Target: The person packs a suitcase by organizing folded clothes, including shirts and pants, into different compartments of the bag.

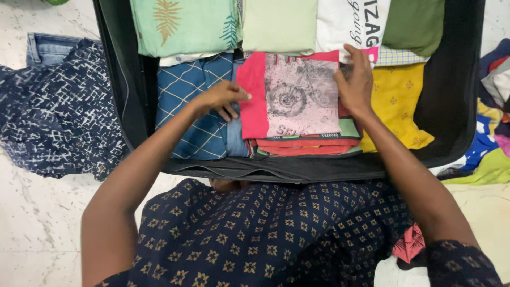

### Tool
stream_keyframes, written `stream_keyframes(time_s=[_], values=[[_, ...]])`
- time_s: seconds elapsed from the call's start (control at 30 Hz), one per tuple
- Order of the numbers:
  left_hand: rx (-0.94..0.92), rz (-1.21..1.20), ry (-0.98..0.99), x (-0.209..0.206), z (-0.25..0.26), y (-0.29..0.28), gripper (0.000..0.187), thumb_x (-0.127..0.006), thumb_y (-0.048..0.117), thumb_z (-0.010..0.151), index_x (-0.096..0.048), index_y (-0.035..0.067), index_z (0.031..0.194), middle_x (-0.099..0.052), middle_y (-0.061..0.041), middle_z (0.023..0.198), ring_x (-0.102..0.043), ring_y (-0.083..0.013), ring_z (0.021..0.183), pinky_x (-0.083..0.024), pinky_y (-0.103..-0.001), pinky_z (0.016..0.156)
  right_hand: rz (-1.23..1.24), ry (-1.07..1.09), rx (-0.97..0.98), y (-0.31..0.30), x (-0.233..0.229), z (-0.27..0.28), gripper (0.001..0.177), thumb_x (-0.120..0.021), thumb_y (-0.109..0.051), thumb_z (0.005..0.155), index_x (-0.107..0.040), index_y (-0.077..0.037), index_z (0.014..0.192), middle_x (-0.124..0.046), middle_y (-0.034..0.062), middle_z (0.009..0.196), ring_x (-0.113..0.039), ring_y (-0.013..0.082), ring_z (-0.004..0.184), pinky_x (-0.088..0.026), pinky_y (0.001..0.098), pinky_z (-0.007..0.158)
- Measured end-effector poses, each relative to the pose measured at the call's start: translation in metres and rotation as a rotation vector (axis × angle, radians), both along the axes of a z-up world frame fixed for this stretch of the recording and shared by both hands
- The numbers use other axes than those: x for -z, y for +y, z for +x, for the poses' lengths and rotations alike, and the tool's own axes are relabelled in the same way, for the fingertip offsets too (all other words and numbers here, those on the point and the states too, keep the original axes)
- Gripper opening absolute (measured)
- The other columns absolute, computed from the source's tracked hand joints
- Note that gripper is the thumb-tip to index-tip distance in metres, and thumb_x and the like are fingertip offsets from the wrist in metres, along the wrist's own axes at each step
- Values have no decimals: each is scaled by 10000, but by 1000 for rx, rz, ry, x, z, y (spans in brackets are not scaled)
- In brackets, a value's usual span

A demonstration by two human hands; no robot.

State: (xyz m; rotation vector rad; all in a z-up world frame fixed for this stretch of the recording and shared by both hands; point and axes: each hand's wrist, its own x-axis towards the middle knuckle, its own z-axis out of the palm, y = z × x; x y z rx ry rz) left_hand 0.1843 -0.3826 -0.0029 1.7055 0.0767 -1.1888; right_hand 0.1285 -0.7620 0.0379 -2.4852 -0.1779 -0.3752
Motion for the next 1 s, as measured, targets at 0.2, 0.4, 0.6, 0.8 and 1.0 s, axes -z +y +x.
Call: stream_keyframes(time_s=[0.2, 0.4, 0.6, 0.8, 1.0], values=[[-60, -33, -234, 23, -1, -14, 471, -847, 179, 812, -507, 39, 1107, -638, -174, 819, -705, -249, 560, -563, -377, 432, -272, 93, -411, 74, 10, -11, 552, -689, -230, 930, -527, -37, 1421, -442, 207, 1522, -408, 400, 1422, -327, 534, 1197], [4, -128, -340, 48, -7, -7, 409, -857, 57, 775, -535, 67, 1026, -609, -29, 766, -691, -182, 561, -587, -334, 434, -511, 176, -731, 126, 43, -31, 761, -448, -535, 1034, -270, -90, 1625, -191, 109, 1709, -134, 288, 1583, -53, 605, 1250], [17, -89, -322, 44, -4, -8, 397, -843, 73, 798, -518, 75, 1026, -636, -44, 725, -698, -161, 578, -582, -318, 448, -506, 224, -425, 72, 49, 1, 793, -307, -584, 1092, -196, -47, 1665, -129, 150, 1731, -65, 299, 1616, 3, 540, 1284], [45, -69, -388, 30, -9, -8, 356, -831, 85, 829, -532, 60, 1020, -646, -50, 734, -713, -153, 593, -583, -303, 453, -467, 349, -220, 56, 39, 9, 795, -221, -617, 1038, -120, -138, 1664, -57, 27, 1750, 13, 212, 1603, 48, 513, 1291], [36, -71, -393, 29, -10, -9, 359, -831, 82, 819, -534, 52, 1018, -653, -60, 718, -707, -160, 585, -580, -306, 447, -468, 218, -478, 88, 46, -12, 825, -246, -646, 1062, -113, -85, 1652, -39, 112, 1725, 12, 276, 1586, 48, 551, 1246]])
